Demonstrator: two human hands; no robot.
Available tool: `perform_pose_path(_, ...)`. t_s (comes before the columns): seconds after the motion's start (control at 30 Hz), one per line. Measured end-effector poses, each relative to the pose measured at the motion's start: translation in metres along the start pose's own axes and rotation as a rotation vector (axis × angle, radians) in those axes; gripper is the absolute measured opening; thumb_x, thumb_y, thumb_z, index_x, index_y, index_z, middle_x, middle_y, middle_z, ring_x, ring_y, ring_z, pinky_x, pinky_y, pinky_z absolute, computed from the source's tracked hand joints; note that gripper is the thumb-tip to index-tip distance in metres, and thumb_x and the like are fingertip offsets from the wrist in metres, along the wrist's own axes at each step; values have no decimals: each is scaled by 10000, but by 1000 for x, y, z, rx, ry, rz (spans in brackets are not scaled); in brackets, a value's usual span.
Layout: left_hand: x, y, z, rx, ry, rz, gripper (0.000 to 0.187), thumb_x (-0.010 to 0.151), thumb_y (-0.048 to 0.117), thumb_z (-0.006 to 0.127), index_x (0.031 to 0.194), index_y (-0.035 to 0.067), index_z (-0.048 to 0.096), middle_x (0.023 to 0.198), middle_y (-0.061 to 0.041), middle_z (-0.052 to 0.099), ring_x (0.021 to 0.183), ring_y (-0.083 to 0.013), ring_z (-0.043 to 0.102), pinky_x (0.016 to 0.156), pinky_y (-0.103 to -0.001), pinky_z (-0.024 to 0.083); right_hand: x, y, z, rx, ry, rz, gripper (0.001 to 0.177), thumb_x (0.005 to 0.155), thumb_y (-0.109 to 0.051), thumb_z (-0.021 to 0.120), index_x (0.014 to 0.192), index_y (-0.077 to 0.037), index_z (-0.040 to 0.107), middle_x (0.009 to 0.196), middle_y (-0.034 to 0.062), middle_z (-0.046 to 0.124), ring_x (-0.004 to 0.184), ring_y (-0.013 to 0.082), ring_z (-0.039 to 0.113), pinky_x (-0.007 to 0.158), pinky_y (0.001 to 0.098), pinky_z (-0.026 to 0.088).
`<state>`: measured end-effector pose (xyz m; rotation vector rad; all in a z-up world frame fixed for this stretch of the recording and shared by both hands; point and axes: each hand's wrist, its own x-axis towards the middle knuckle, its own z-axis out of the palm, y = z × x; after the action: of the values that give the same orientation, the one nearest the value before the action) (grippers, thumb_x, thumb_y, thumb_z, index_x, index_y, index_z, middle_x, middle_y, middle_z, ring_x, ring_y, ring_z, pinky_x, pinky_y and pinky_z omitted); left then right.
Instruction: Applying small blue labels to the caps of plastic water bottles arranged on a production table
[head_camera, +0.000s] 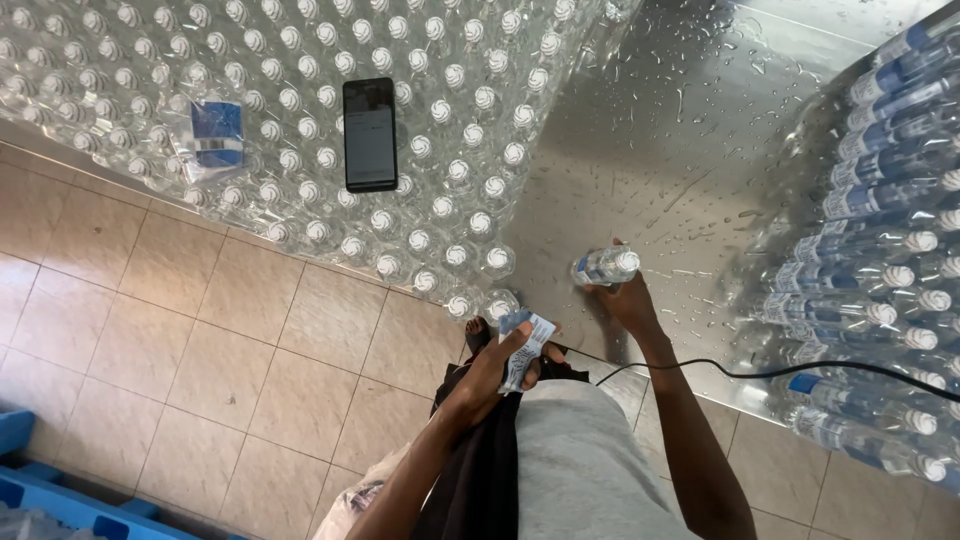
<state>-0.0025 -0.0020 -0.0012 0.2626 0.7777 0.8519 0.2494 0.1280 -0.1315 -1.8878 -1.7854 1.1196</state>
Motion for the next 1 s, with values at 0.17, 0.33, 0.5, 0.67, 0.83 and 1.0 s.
perform_pose_path(0.17,-15,22,14,27,30,-12,622,1132,480,584,1287,-103,734,831,-176,758,547,-137,635,525,-259,523,-8,-18,-5,4,2,82,784,833,-585,906,1402,-93,685,1296,177,768,1244,433,703,1075,594,569)
perform_pose_path(0.33,-19,25,8,3,45,-54,603,1116,455,606,1279,-115,721,919,-203,793,561,-135,650,520,-264,538,-7,-3,6,75,69,-17,787,822,-477,926,1398,-13,655,1341,270,725,1282,500,659,1110,634,541)
perform_pose_path(0.5,-27,36,11,61,29,-82,644,1112,484,607,1259,-130,737,855,-193,769,562,-131,627,523,-272,512,-2,47,26,305,321,-349,1280,784,-298,999,1707,39,179,1644,349,452,1480,535,483,1242,644,415)
perform_pose_path(0.67,-15,19,0,155,-25,-161,660,1074,513,542,1363,-62,689,904,-143,747,577,-132,556,550,-266,449,-4,63,52,216,464,-318,1291,864,-518,905,1711,-2,78,1590,283,502,1406,439,574,1193,524,483)
perform_pose_path(0.83,-5,15,1,291,-61,-180,707,1039,517,504,1474,-20,652,1038,-147,771,566,-125,495,545,-264,399,-24,95,56,-30,681,-341,1161,945,-383,891,1711,-42,88,1717,356,307,1560,542,430,1239,586,472)
perform_pose_path(1.0,11,7,-1,245,-81,-191,677,1021,499,554,1434,-25,669,1014,-177,764,548,-144,500,525,-276,389,-90,65,-30,214,753,145,944,921,-508,825,1545,-127,228,1212,228,670,967,377,771,780,441,711)
